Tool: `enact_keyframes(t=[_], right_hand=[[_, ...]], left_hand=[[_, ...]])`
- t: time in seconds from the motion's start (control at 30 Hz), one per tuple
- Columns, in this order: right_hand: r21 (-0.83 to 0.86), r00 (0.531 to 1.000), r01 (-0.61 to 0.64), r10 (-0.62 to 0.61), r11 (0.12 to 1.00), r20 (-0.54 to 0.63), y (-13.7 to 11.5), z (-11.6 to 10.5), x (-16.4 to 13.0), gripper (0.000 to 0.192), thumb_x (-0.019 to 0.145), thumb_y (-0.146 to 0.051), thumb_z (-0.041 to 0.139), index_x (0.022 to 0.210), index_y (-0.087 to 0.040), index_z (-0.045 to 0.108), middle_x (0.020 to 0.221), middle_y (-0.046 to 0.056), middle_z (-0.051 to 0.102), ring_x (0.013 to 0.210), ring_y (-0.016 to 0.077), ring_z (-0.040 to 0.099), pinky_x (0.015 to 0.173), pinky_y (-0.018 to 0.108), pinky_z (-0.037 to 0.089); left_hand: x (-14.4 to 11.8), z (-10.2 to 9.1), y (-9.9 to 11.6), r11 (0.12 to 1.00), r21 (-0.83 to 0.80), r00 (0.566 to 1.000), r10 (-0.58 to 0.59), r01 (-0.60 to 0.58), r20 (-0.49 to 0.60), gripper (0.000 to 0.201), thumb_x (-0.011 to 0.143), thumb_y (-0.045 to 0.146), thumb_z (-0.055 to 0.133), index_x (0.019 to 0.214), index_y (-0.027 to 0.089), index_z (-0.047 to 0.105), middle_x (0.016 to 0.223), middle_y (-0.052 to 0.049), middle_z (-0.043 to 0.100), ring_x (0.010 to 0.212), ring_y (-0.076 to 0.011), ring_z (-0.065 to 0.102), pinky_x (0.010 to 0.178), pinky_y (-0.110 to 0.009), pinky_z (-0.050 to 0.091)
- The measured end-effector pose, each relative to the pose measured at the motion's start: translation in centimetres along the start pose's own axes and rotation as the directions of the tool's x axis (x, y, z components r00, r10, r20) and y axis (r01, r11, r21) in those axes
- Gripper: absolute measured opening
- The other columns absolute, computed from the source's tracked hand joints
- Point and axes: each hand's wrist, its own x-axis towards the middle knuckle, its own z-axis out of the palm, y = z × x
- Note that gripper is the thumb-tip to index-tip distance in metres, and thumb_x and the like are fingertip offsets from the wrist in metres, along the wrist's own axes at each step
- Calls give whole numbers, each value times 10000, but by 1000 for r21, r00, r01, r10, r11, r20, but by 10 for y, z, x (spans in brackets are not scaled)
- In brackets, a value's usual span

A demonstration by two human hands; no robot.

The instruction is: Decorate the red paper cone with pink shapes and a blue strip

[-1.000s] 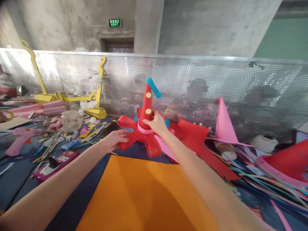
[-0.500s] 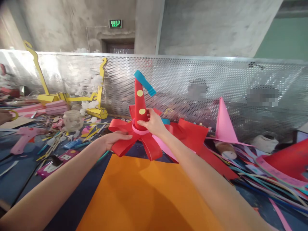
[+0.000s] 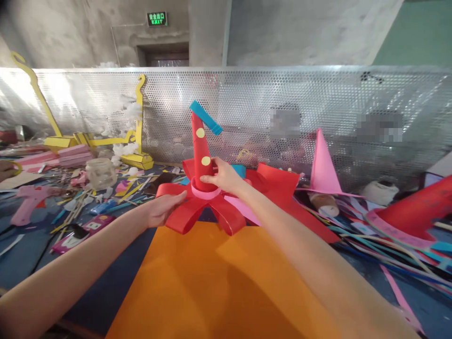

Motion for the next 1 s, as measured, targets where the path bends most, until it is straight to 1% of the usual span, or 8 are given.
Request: enact_keyframes(t=[0.1,0.2,0.3,0.47,0.63,0.73,0.83,1.0], right_hand=[[46,993,-33,28,998,113,-1,-9,-15,398,689,-244,781,1044,-218,604,1095,79,717,986,278,691,886,478,564],[81,979,-62,45,995,201,-5,-16,-33,336,712,-262,770,1013,-238,623,1089,57,720,1006,274,688,889,464,569],[126,955,-64,24,990,297,-13,-19,-46,303,727,-251,758,1000,-254,628,1124,31,708,1034,260,674,925,450,552],[118,937,-44,1,992,348,-22,-18,-48,295,735,-215,739,1004,-256,626,1104,19,711,1054,262,671,921,445,556],[-42,995,-45,48,998,90,-9,-27,-37,376,699,-218,778,1041,-217,622,1113,77,720,1019,296,687,929,513,547],[-16,999,-47,47,999,17,-2,-42,-36,394,708,-228,776,1066,-208,613,1118,95,723,1008,301,694,916,528,557],[21,999,-43,44,999,-32,-2,-54,-39,378,716,-218,770,1059,-212,613,1096,82,733,991,289,702,911,520,563],[-46,987,-8,0,999,-162,-14,-74,-39,392,723,-228,788,1074,-203,616,1114,84,719,996,299,693,920,547,546]], left_hand=[[-35,-3,-4,926,375,999,-42,41,-7,388,865,483,630,747,118,691,678,-81,725,599,-167,678,581,-241,534],[-81,3,-6,657,748,989,150,-98,-3,266,853,313,621,632,167,639,617,-40,701,581,-175,676,534,-219,487],[-113,15,-3,337,890,914,365,-307,178,177,848,225,579,708,216,686,598,16,675,552,-140,620,551,-208,418],[-108,29,7,21,797,686,524,-604,505,310,865,150,538,1111,274,682,1120,-29,719,1046,-231,642,917,-297,450],[-114,46,-43,-80,824,652,570,-561,500,223,895,143,435,974,209,634,900,-61,714,821,-198,660,747,-281,518],[-131,53,-91,-401,575,404,435,-713,805,316,903,222,523,1207,204,609,1157,-78,726,1021,-215,672,848,-276,529],[-142,53,-119,-633,459,362,287,-623,887,445,900,239,550,1344,255,563,1407,-36,598,1171,-271,630,906,-375,545],[-135,42,-137,-713,412,295,290,-568,910,377,937,291,493,1291,318,621,1465,32,537,1248,-246,589,925,-369,581]])
